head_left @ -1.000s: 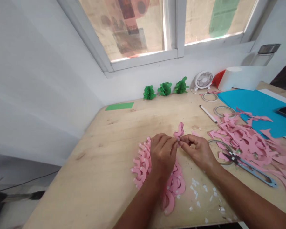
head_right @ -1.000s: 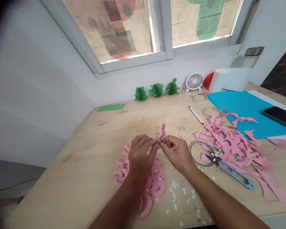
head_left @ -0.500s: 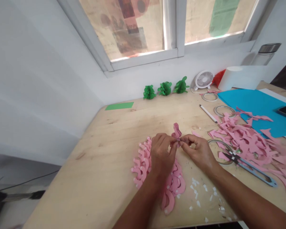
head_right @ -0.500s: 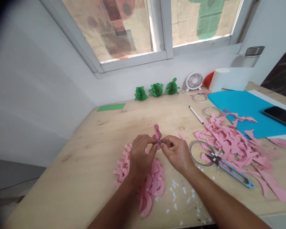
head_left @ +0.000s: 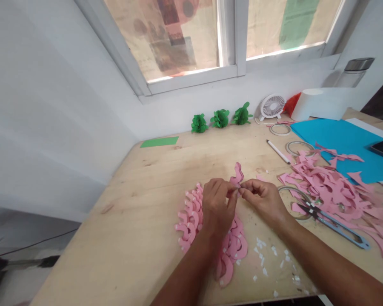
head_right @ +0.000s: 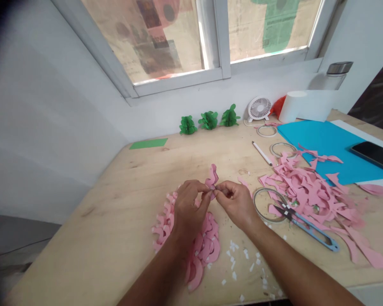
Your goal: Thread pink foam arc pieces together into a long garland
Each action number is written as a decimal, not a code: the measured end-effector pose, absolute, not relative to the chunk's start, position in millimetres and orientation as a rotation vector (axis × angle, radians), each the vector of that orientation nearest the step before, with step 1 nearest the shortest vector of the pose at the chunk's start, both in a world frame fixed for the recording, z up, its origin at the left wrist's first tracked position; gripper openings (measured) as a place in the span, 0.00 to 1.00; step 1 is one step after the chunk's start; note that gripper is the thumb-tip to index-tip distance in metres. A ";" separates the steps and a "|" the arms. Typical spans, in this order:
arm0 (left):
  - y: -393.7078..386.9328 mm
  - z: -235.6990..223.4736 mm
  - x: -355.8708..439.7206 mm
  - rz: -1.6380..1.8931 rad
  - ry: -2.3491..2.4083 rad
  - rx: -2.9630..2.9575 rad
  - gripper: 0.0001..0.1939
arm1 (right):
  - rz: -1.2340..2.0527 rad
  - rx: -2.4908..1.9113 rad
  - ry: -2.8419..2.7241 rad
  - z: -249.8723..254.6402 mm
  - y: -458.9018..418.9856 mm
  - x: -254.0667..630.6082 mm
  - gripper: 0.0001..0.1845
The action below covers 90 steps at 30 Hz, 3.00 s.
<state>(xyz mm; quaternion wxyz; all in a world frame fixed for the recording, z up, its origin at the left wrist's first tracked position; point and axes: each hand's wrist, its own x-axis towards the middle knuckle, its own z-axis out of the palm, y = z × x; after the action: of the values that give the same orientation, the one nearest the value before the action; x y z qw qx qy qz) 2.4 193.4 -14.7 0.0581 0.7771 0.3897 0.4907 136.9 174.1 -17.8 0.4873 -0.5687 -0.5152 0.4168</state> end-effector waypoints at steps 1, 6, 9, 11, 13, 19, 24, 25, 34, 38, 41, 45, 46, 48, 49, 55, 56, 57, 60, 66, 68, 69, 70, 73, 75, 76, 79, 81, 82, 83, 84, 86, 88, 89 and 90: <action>193.3 -15.1 2.5 1.501 1.182 2.339 0.05 | 1.027 -1.374 -1.246 -18.3 174.3 137.0 0.10; 193.6 -16.7 2.9 1.491 1.196 2.335 0.05 | 1.042 -1.352 -1.233 -20.9 175.0 137.9 0.11; 194.0 -17.0 3.1 1.486 1.185 2.339 0.04 | 1.044 -1.356 -1.237 -21.4 175.1 138.2 0.10; 194.0 -17.2 3.2 1.483 1.184 2.335 0.04 | 1.041 -1.359 -1.238 -21.2 175.0 138.1 0.10; 193.9 -17.4 3.3 1.472 1.193 2.330 0.03 | 1.031 -1.354 -1.244 -20.5 174.8 137.8 0.10; 193.4 -18.1 3.4 1.446 1.188 2.315 0.05 | 1.016 -1.365 -1.266 -17.7 173.8 136.9 0.10; 192.4 -18.4 2.9 1.471 1.235 2.286 0.04 | 1.016 -1.371 -1.269 -16.8 173.9 137.3 0.11; 192.2 -18.2 2.9 1.468 1.239 2.286 0.04 | 1.013 -1.368 -1.270 -16.3 173.7 137.2 0.11; 191.8 -16.2 1.5 1.406 1.250 2.325 0.05 | 0.977 -1.375 -1.328 -14.2 173.2 136.5 0.10; 192.3 -16.4 0.5 1.350 1.249 2.347 0.05 | 0.949 -1.395 -1.364 -17.7 174.2 137.3 0.09; 193.5 -17.6 -0.1 1.288 1.245 2.391 0.06 | 0.942 -1.397 -1.371 -18.7 174.3 137.2 0.09; 195.2 -19.4 -0.4 1.267 1.231 2.470 0.06 | 0.994 -1.369 -1.322 -17.5 174.1 136.3 0.09; 195.5 -19.7 -0.3 1.275 1.224 2.489 0.06 | 1.018 -1.356 -1.303 -17.0 174.2 136.0 0.09; 195.8 -19.9 -0.1 1.283 1.220 2.531 0.05 | 1.072 -1.325 -1.253 -15.9 174.5 135.5 0.10; 195.9 -19.9 0.0 1.285 1.220 2.548 0.05 | 1.098 -1.312 -1.224 -15.4 174.7 135.1 0.11; 196.6 -20.2 0.6 1.303 1.202 2.567 0.05 | 1.210 -1.286 -1.089 -13.5 175.0 134.0 0.12; 196.7 -20.3 0.7 1.307 1.201 2.563 0.05 | 1.216 -1.287 -1.076 -13.4 174.8 134.2 0.12; 196.7 -20.4 0.8 1.310 1.199 2.556 0.05 | 1.220 -1.289 -1.065 -13.2 174.6 134.5 0.12; 196.3 -20.3 0.7 1.306 1.209 2.529 0.06 | 1.228 -1.304 -1.035 -13.0 174.2 135.7 0.12; 194.6 -18.5 -0.4 1.297 1.247 2.444 0.06 | 1.196 -1.321 -1.025 -11.6 175.7 136.3 0.14; 194.8 -18.5 -1.4 1.338 1.259 2.394 0.05 | 1.193 -1.333 -1.007 -10.9 175.9 136.6 0.14; 195.2 -18.8 -2.1 1.359 1.278 2.366 0.04 | 1.191 -1.338 -0.997 -10.8 176.0 136.9 0.14; 195.8 -19.4 -2.9 1.380 1.308 2.337 0.04 | 1.191 -1.341 -0.990 -10.7 176.0 137.2 0.14; 197.8 -21.3 -5.0 1.421 1.402 2.254 0.03 | 1.199 -1.344 -0.980 -10.9 176.0 138.0 0.14; 198.7 -22.0 -5.8 1.421 1.434 2.202 0.04 | 1.207 -1.344 -0.975 -11.0 176.0 138.1 0.15; 198.8 -21.8 -6.0 1.414 1.444 2.170 0.04 | 1.208 -1.341 -0.972 -10.9 175.9 138.0 0.15; 198.3 -19.0 -6.3 1.381 1.483 2.058 0.02 | 1.205 -1.336 -0.965 -10.2 175.2 137.8 0.14; 197.8 -15.6 -6.5 1.359 1.508 1.979 0.04 | 1.209 -1.337 -0.960 -9.5 174.5 138.0 0.14; 197.7 -13.7 -6.7 1.346 1.508 1.939 0.05 | 1.211 -1.338 -0.959 -9.2 174.2 138.2 0.14; 197.6 -11.9 -7.0 1.332 1.494 1.895 0.06 | 1.212 -1.337 -0.959 -8.9 173.9 138.4 0.14; 197.6 -10.3 -7.4 1.316 1.463 1.846 0.06 | 1.211 -1.337 -0.959 -8.7 173.8 138.6 0.14; 197.8 -8.3 -8.3 1.287 1.371 1.742 0.06 | 1.206 -1.339 -0.958 -8.4 173.9 138.9 0.14; 198.3 -7.9 -9.4 1.265 1.291 1.636 0.09 | 1.206 -1.332 -0.952 -8.5 174.5 139.2 0.13; 198.7 -8.1 -9.9 1.255 1.270 1.588 0.09 | 1.209 -1.326 -0.947 -8.6 174.9 139.3 0.13; 199.1 -8.4 -10.3 1.243 1.263 1.547 0.09 | 1.213 -1.318 -0.942 -8.7 175.3 139.4 0.13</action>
<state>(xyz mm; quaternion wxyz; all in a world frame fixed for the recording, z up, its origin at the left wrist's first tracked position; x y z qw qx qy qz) -10.3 199.1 -8.4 0.3845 0.6069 0.4957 0.4880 139.4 175.3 -8.7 0.5302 -0.5523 -0.3946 0.5081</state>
